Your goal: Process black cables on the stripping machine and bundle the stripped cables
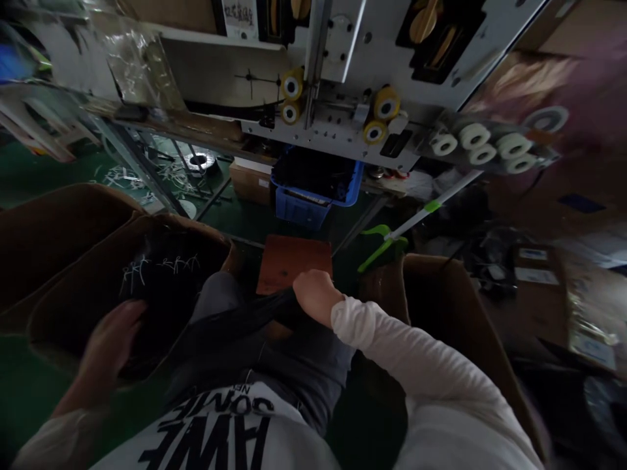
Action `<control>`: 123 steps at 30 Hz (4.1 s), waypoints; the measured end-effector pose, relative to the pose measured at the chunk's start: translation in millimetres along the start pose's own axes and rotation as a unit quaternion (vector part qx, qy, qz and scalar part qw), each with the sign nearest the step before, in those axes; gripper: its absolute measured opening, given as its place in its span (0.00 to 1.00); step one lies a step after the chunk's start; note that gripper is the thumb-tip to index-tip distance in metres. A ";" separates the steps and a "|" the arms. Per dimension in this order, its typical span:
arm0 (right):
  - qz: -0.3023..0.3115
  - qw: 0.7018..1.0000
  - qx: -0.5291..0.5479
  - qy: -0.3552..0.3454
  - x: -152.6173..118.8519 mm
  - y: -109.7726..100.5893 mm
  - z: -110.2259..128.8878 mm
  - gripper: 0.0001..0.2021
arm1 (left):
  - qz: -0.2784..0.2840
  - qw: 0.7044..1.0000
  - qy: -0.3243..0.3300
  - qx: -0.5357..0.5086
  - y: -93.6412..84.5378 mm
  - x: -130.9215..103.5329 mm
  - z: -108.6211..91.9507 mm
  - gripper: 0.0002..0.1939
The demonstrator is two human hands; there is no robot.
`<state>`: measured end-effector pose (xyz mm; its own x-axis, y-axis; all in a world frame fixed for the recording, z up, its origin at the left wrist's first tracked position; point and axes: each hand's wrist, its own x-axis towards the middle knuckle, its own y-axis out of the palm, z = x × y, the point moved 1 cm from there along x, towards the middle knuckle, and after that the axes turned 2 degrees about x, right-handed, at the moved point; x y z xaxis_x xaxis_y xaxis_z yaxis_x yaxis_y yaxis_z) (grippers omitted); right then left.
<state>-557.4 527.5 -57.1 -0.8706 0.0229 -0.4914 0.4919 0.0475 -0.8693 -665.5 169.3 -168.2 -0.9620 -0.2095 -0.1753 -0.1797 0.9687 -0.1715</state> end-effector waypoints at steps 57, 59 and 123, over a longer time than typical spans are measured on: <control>-0.353 0.514 0.782 0.015 166.1 128.1 19.5 0.18 | 0.295 0.852 0.391 -0.184 287.0 -88.3 -347.8 0.07; -0.368 0.449 0.813 0.039 166.2 135.0 11.1 0.19 | 0.309 0.849 0.373 -0.212 289.5 -88.7 -345.6 0.07; -0.474 0.562 0.653 0.184 153.6 205.6 -102.9 0.12 | 0.224 0.849 0.222 -0.424 239.3 -12.8 -198.3 0.05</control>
<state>-590.4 643.6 -305.8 -0.5679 0.8210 0.0596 -0.8184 -0.5553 -0.1480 -737.0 430.3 -14.8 -0.9216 0.0931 0.3768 0.3221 0.7252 0.6086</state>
